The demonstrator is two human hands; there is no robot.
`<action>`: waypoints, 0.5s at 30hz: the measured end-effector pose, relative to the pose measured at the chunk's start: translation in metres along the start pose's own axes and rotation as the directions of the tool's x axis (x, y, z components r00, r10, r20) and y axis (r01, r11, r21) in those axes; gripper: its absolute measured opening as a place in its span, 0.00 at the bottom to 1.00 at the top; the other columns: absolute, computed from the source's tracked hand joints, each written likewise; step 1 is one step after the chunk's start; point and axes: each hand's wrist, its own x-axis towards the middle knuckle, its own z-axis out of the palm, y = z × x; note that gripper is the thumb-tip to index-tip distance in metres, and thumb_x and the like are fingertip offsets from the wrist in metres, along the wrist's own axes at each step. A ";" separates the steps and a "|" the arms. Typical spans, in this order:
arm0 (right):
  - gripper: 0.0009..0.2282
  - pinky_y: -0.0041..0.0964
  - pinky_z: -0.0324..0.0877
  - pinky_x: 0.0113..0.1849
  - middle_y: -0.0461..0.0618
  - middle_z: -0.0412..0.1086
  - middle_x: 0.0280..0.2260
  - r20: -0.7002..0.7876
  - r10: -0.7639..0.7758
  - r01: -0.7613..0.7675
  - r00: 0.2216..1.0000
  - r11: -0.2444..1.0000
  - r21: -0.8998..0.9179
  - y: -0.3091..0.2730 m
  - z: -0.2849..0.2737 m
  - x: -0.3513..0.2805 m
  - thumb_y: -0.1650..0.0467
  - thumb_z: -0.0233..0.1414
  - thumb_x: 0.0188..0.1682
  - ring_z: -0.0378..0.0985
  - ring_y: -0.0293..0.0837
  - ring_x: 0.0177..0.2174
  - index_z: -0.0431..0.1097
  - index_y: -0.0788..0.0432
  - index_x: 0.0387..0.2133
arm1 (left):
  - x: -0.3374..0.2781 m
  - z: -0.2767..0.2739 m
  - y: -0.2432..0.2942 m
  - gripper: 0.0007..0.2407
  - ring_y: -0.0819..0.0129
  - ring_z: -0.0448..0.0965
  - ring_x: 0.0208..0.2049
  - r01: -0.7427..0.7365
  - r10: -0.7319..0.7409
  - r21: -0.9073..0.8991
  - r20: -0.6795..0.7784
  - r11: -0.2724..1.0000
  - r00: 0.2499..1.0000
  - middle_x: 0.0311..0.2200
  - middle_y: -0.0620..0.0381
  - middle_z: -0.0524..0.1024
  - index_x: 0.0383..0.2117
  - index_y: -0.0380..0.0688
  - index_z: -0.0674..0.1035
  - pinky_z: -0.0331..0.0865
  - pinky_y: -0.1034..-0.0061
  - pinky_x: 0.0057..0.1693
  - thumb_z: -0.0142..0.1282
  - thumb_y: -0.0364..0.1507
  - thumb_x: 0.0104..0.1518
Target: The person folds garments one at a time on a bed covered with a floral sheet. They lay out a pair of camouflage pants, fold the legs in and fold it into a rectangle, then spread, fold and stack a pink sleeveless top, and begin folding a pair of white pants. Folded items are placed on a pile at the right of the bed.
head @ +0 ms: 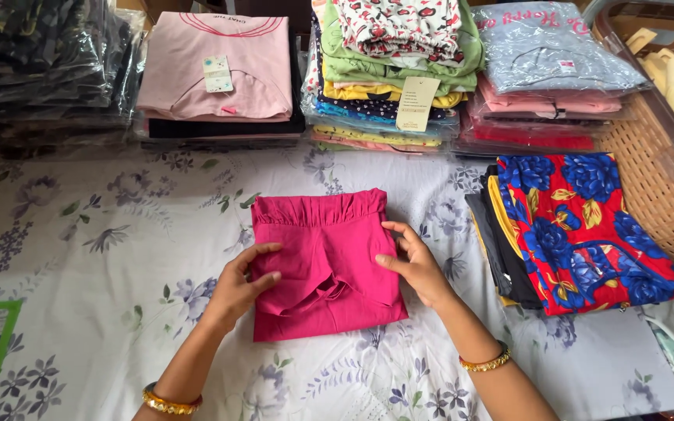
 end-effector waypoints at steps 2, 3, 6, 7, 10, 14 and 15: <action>0.29 0.34 0.68 0.52 0.52 0.69 0.52 0.011 0.007 -0.008 1.000 0.990 0.141 0.001 0.003 0.001 0.75 0.61 0.44 0.72 0.39 0.51 0.60 0.53 0.61 | 0.002 -0.002 -0.005 0.21 0.72 0.76 0.49 0.039 -0.039 -0.178 0.002 0.983 0.999 0.49 0.56 0.78 0.55 0.44 0.79 0.70 0.77 0.57 0.61 0.19 0.52; 0.29 0.35 0.66 0.54 0.51 0.67 0.55 0.019 0.028 -0.031 0.999 0.977 0.211 0.002 0.004 0.001 0.75 0.60 0.45 0.70 0.40 0.53 0.61 0.53 0.61 | 0.002 -0.004 -0.004 0.21 0.71 0.76 0.49 0.108 -0.105 -0.289 0.025 0.951 0.994 0.50 0.56 0.78 0.57 0.43 0.78 0.70 0.76 0.58 0.60 0.19 0.54; 0.30 0.36 0.62 0.57 0.50 0.64 0.59 0.058 0.054 -0.068 0.997 0.957 0.281 -0.010 0.008 0.002 0.75 0.59 0.44 0.67 0.41 0.57 0.60 0.53 0.63 | 0.003 -0.006 0.009 0.24 0.69 0.77 0.51 0.212 -0.192 -0.426 0.091 0.879 0.977 0.53 0.55 0.77 0.61 0.45 0.75 0.71 0.76 0.59 0.59 0.19 0.55; 0.31 0.36 0.61 0.58 0.49 0.62 0.60 0.084 0.062 -0.083 0.995 0.955 0.285 -0.016 0.009 0.002 0.76 0.59 0.43 0.66 0.41 0.58 0.59 0.52 0.63 | 0.003 -0.006 0.016 0.27 0.69 0.77 0.52 0.253 -0.215 -0.452 0.133 0.856 0.967 0.55 0.56 0.76 0.63 0.47 0.73 0.71 0.76 0.60 0.58 0.17 0.53; 0.34 0.37 0.58 0.59 0.48 0.60 0.63 0.146 0.009 -0.042 0.989 0.973 0.225 -0.021 0.007 -0.003 0.78 0.59 0.41 0.63 0.40 0.59 0.58 0.53 0.65 | 0.000 -0.001 0.031 0.33 0.71 0.74 0.55 0.221 -0.173 -0.372 0.159 0.901 0.972 0.60 0.61 0.71 0.65 0.52 0.68 0.69 0.77 0.62 0.59 0.14 0.49; 0.34 0.38 0.55 0.61 0.50 0.58 0.65 0.143 -0.105 0.094 0.984 0.992 0.087 -0.049 -0.013 -0.028 0.79 0.58 0.41 0.60 0.41 0.62 0.58 0.56 0.66 | -0.012 0.021 0.068 0.36 0.72 0.69 0.59 0.103 -0.038 -0.300 0.214 0.948 0.976 0.64 0.61 0.65 0.67 0.53 0.64 0.67 0.78 0.62 0.59 0.12 0.48; 0.35 0.38 0.52 0.63 0.51 0.58 0.65 0.132 -0.226 0.241 0.965 0.965 -0.107 -0.060 -0.023 -0.039 0.78 0.59 0.41 0.58 0.42 0.64 0.57 0.58 0.66 | -0.016 0.030 0.083 0.38 0.71 0.68 0.60 0.038 0.026 -0.260 0.238 0.965 0.971 0.66 0.61 0.62 0.68 0.54 0.62 0.68 0.78 0.62 0.59 0.12 0.48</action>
